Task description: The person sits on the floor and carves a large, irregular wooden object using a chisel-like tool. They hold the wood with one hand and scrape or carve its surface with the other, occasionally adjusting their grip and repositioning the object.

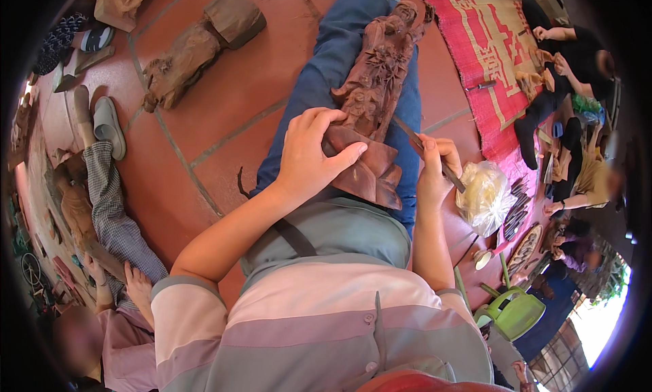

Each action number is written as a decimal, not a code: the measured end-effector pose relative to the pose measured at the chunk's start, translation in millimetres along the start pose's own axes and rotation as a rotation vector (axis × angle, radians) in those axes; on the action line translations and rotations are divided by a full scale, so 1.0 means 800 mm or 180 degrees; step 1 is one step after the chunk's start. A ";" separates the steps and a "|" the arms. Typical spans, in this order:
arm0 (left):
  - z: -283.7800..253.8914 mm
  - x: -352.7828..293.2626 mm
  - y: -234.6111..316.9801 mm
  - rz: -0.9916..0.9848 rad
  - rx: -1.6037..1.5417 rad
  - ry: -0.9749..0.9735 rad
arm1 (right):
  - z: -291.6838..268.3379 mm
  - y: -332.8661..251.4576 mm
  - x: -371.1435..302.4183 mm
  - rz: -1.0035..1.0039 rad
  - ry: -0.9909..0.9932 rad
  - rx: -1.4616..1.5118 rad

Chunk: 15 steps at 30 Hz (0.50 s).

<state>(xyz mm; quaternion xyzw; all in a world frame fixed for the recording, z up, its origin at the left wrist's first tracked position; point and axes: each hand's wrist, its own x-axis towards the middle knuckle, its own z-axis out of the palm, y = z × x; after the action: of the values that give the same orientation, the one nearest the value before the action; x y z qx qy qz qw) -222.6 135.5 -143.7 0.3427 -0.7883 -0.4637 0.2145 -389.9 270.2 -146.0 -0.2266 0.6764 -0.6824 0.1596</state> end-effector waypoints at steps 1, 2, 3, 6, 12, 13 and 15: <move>-0.001 0.000 0.000 0.0003 -0.0014 0.0013 | 0.004 0.004 0.004 -0.0121 -0.0029 -0.0204; -0.001 0.000 0.000 0.0008 -0.0036 0.0032 | 0.007 0.009 0.012 -0.0248 -0.0026 -0.0427; -0.001 0.001 0.000 0.0014 -0.0059 0.0045 | 0.008 0.012 0.016 -0.0372 -0.0020 -0.0653; -0.002 0.002 -0.005 0.0076 -0.0089 -0.0023 | 0.006 0.012 0.017 -0.0928 -0.0441 -0.1351; -0.028 0.035 -0.044 -0.1521 -0.2472 -0.0979 | 0.005 0.002 0.016 -0.0127 -0.0189 -0.0223; -0.035 0.044 -0.047 -0.1574 -0.2511 -0.1025 | 0.013 0.003 0.020 -0.0164 -0.0067 -0.0258; -0.043 0.054 -0.054 -0.1578 -0.2547 -0.1326 | 0.014 0.013 0.019 -0.0322 -0.0157 -0.0449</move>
<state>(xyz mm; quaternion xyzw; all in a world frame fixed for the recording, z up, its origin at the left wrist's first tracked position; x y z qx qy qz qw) -214.2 68.8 -164.2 0.3108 -0.4702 -0.8245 0.0509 -397.7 252.2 -155.4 -0.2879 0.7063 -0.6345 0.1251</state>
